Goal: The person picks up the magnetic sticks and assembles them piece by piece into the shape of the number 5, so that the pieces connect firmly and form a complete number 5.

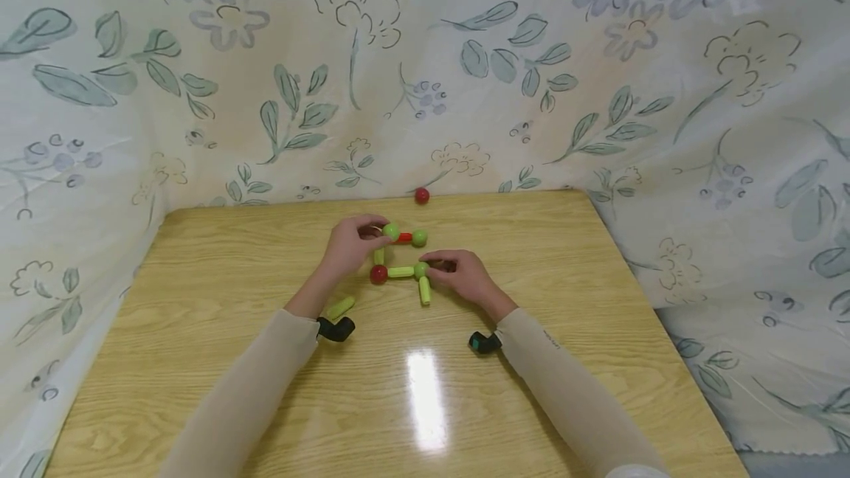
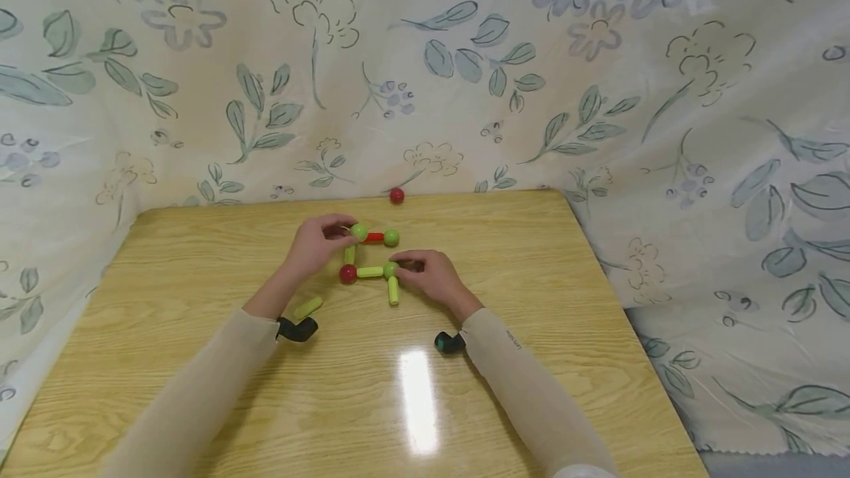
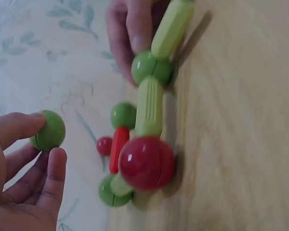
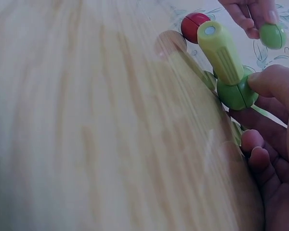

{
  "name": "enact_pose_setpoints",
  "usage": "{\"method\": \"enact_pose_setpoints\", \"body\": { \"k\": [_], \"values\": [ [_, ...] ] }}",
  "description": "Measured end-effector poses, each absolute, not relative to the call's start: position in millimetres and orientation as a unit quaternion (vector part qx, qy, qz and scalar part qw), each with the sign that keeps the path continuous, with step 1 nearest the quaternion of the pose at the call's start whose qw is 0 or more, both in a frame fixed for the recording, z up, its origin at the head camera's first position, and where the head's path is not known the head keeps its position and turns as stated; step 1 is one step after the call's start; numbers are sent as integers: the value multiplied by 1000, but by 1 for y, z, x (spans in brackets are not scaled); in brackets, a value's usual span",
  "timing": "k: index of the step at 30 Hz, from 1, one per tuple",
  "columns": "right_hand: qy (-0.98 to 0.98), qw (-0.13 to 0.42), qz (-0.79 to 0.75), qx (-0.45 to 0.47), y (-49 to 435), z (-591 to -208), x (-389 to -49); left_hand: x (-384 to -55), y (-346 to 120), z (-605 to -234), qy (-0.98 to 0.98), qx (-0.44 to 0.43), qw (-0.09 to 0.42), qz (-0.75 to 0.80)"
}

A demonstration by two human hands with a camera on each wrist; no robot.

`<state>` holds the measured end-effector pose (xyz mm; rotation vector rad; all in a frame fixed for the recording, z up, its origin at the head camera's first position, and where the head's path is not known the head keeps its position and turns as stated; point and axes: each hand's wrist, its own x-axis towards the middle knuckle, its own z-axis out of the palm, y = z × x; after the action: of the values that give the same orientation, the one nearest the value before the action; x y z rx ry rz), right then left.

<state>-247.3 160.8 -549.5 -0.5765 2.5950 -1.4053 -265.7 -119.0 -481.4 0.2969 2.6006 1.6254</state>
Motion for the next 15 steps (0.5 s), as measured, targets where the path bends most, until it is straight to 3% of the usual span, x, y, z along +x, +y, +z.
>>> {"method": "enact_pose_setpoints", "body": {
  "k": [15],
  "values": [
    [860, 73, -469, -187, 160, -549, -246, -229, -117, -484, 833, 97, 47, 544]
  ]
}}
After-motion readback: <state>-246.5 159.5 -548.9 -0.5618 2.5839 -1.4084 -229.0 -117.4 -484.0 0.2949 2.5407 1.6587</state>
